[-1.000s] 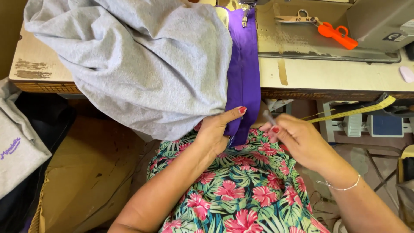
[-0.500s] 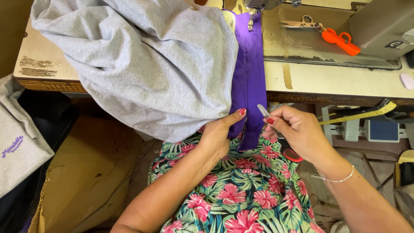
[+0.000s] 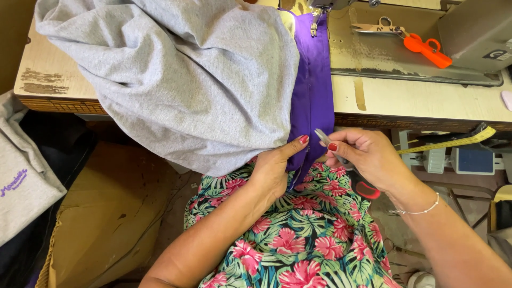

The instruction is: Removing a purple fabric trim from a grey shirt by cutting the stitches with thread snips and scissors.

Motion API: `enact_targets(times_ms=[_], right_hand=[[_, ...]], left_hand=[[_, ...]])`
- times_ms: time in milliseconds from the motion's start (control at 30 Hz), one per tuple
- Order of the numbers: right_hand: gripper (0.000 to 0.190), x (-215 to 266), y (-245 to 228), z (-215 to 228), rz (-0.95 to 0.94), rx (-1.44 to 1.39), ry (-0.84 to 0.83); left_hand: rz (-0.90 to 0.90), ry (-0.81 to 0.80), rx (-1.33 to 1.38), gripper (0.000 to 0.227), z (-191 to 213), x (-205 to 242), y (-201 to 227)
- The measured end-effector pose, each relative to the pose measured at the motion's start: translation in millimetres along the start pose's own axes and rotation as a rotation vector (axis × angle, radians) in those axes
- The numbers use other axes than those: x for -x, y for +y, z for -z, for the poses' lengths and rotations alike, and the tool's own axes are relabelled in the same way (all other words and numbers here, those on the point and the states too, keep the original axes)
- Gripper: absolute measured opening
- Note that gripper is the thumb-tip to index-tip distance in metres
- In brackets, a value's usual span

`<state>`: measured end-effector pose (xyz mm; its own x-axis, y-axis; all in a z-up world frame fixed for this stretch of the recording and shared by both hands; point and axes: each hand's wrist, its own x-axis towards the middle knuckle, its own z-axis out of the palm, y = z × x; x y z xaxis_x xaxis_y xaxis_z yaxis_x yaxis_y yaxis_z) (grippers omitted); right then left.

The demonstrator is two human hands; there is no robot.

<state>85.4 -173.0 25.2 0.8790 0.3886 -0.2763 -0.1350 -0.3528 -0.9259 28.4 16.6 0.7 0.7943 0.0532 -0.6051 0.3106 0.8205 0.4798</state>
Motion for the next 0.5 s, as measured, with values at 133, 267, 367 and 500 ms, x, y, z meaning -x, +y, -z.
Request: enact_targets(times_ms=[133,267,367,500], right_hand=[[0.014,1,-4,0,0.102,0.045,0.012],[0.013,3,6,10,0.135,0.183,0.028],[0.012,1,30,23,0.053,0.298,0.027],[0.019,-2,68,26,-0.257,0.542,0.053]], left_hand=[[0.001,-0.012,0.004,0.044,-1,4,-2],[0.009,-0.006,0.001,0.043,4,-3,-4],[0.016,-0.017,-0.003,0.042,12,-9,-6],[0.022,-0.024,0.005,0.041,13,-11,-7]])
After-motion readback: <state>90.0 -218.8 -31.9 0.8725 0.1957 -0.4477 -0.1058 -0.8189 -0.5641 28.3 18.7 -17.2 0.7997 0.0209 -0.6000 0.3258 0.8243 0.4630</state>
